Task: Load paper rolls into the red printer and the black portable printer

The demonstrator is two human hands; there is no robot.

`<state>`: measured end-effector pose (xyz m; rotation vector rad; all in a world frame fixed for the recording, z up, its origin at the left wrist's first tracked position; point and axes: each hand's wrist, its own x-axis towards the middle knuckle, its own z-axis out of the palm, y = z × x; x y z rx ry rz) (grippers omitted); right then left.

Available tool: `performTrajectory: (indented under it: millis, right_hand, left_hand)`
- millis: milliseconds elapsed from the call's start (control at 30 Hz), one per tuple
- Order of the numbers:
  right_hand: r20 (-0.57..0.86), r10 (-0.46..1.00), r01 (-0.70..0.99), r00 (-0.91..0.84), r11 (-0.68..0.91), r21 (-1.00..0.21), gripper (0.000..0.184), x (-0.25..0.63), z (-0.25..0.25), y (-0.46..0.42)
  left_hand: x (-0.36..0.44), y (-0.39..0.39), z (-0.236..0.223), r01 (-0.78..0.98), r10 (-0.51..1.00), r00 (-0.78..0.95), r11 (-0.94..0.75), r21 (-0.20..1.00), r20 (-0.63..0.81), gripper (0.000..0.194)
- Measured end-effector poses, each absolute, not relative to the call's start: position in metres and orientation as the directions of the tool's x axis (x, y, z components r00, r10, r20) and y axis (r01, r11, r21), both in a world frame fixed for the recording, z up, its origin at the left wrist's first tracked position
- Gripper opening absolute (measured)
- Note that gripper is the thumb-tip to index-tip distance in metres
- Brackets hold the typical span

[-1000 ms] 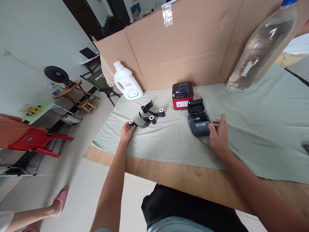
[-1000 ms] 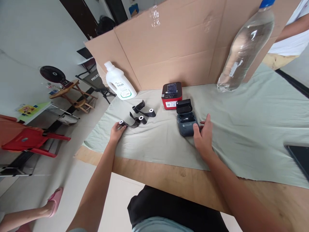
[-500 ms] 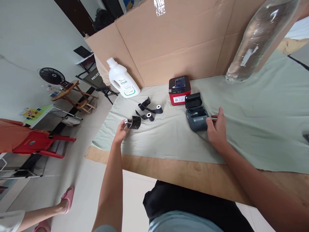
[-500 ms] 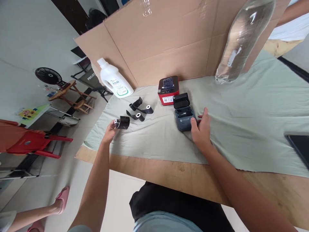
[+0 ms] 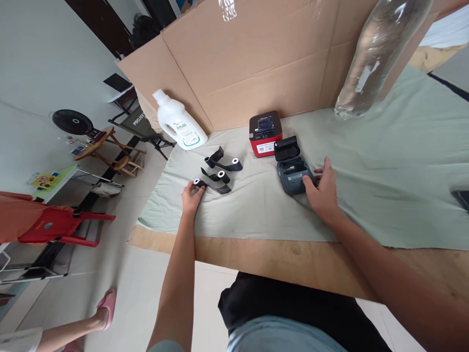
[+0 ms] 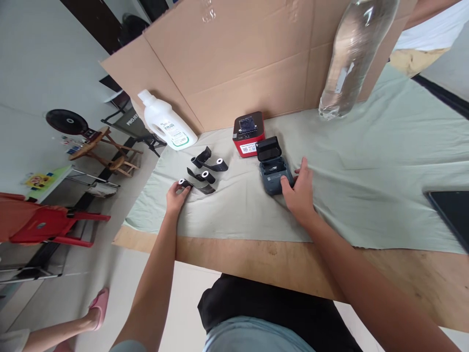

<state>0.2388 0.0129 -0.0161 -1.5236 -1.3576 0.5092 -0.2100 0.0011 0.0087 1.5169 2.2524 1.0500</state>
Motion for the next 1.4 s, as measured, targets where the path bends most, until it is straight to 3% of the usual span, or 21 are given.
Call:
performTrajectory:
  millis: [133, 233, 300, 367, 433, 500, 567, 633, 700, 767, 867, 967, 1133, 1267, 1400]
  right_hand:
    - [0.295, 0.912, 0.496, 0.285, 0.123, -0.86, 0.085, 0.239, -0.015, 0.012]
    - [0.288, 0.916, 0.486, 0.28, 0.123, -0.865, 0.083, 0.239, -0.014, 0.011]
    - [0.29, 0.917, 0.478, 0.275, 0.131, -0.869, 0.082, 0.239, -0.014, 0.011]
    - [0.285, 0.918, 0.471, 0.275, 0.13, -0.873, 0.08, 0.238, -0.015, 0.012]
    - [0.277, 0.918, 0.469, 0.284, 0.119, -0.875, 0.079, 0.238, -0.017, 0.012]
    - [0.294, 0.909, 0.481, 0.295, 0.125, -0.868, 0.075, 0.237, -0.017, 0.011]
    - [0.375, 0.885, 0.527, 0.276, 0.187, -0.829, 0.065, 0.237, -0.009, 0.01]
    - [0.491, 0.847, 0.58, 0.203, 0.3, -0.758, 0.046, 0.239, 0.008, 0.008]
    - [0.557, 0.827, 0.57, 0.08, 0.421, -0.706, 0.035, 0.242, 0.035, 0.007]
    - [0.518, 0.85, 0.478, -0.096, 0.495, -0.726, 0.037, 0.244, 0.066, 0.012]
    - [0.401, 0.812, 0.423, -0.424, 0.569, -0.705, 0.039, 0.248, 0.106, 0.029]
    - [0.297, 0.717, 0.433, -0.631, 0.643, -0.632, 0.031, 0.252, 0.125, 0.052]
    - [0.234, 0.771, 0.622, -0.592, 0.622, -0.477, 0.036, 0.259, 0.111, 0.08]
    - [0.094, 0.829, 0.752, -0.552, 0.543, -0.373, 0.039, 0.256, 0.086, 0.089]
    - [0.07, 0.865, 0.825, -0.496, 0.495, -0.271, 0.04, 0.25, 0.074, 0.094]
  left_hand:
    - [-0.189, -0.002, 0.019, 0.712, 0.752, -0.568, 0.246, 0.658, 0.334, 0.058]
    - [-0.157, 0.017, 0.043, 0.813, 0.748, -0.442, 0.101, 0.574, 0.495, 0.057]
    - [-0.128, 0.041, 0.06, 0.895, 0.895, -0.208, 0.012, 0.446, 0.394, 0.047]
    - [-0.098, 0.067, 0.071, 0.946, 0.982, -0.047, -0.015, 0.324, 0.182, 0.041]
    - [-0.073, 0.087, 0.077, 0.983, 0.997, -0.05, 0.038, 0.181, 0.06, 0.025]
    - [-0.054, 0.095, 0.081, 0.992, 0.995, -0.044, 0.033, 0.121, 0.088, 0.014]
    - [-0.04, 0.089, 0.086, 0.975, 0.981, -0.021, -0.023, 0.223, 0.192, 0.014]
    - [-0.026, 0.074, 0.091, 0.861, 0.964, -0.011, -0.126, 0.493, 0.265, 0.02]
    - [-0.009, 0.055, 0.092, 0.561, 0.967, 0.01, -0.215, 0.8, 0.254, 0.029]
    - [0.014, 0.037, 0.089, 0.197, 0.98, 0.059, -0.199, 0.96, 0.191, 0.041]
    - [0.05, 0.016, 0.074, -0.117, 0.994, 0.072, -0.076, 0.99, 0.084, 0.052]
    - [0.077, -0.001, 0.053, -0.258, 1.0, 0.02, -0.011, 0.966, 0.017, 0.062]
    - [0.099, -0.035, 0.02, -0.188, 0.992, 0.084, 0.104, 0.977, -0.09, 0.093]
    - [0.111, -0.051, 0.007, -0.063, 0.98, 0.175, 0.111, 0.992, -0.099, 0.087]
    - [0.114, -0.051, 0.001, -0.011, 0.96, 0.26, 0.11, 0.994, -0.103, 0.072]
